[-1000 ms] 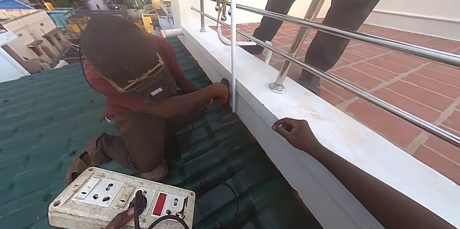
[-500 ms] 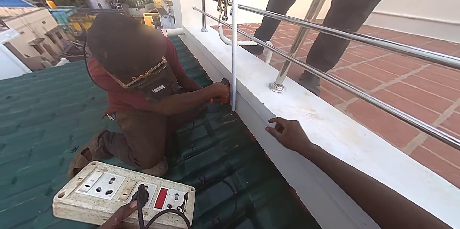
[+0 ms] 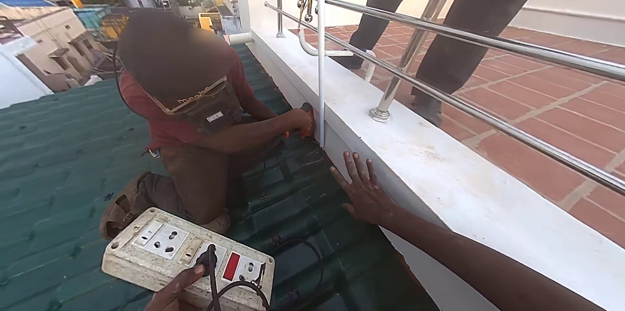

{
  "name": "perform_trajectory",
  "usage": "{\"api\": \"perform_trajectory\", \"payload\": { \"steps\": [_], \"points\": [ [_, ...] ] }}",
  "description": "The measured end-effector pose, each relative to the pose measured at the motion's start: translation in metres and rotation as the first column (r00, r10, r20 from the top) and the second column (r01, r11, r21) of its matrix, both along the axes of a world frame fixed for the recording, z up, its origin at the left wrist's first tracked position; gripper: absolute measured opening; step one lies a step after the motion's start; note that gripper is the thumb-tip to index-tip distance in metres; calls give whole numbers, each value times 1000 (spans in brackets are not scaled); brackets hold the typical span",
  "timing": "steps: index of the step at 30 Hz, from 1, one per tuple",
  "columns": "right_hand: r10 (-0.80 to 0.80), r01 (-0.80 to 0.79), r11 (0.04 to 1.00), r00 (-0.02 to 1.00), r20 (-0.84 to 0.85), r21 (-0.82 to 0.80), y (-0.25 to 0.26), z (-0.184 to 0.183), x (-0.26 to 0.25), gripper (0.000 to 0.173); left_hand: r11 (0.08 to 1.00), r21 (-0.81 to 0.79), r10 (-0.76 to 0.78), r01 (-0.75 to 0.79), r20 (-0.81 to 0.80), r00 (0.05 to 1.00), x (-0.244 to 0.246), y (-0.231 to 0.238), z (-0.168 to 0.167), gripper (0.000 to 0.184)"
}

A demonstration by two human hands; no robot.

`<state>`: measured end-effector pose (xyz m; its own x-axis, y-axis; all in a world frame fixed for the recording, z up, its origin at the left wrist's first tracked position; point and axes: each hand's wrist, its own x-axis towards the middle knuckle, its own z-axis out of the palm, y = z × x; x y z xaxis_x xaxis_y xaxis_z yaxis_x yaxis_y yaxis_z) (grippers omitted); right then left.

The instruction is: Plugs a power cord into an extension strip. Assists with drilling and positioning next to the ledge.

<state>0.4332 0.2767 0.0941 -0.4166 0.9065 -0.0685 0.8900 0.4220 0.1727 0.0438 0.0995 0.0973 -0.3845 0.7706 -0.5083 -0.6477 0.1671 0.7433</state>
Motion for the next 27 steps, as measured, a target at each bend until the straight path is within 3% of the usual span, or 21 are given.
{"api": "perform_trajectory", "payload": {
  "steps": [11,15,19,22,27],
  "points": [
    [-5,6,1000,1000,27,-16,0,-3,11,101,1000,-29,7,-7,5,1000,6,7,-1,11],
    [-2,1,1000,1000,17,3,3,-5,13,101,997,-61,-41,39,-32,999,10,6,-10,25],
    [-21,20,999,1000,-9,-46,6,-4,11,100,951,-163,-281,262,-107,954,26,0,-25,43],
    [-37,36,992,999,-9,-120,9,-4,12,97,844,-295,-495,447,-112,862,49,-3,-44,45],
    [-99,95,961,995,-3,-260,14,-7,13,83,628,-365,-753,687,-63,655,80,2,-128,56]
  ]
}}
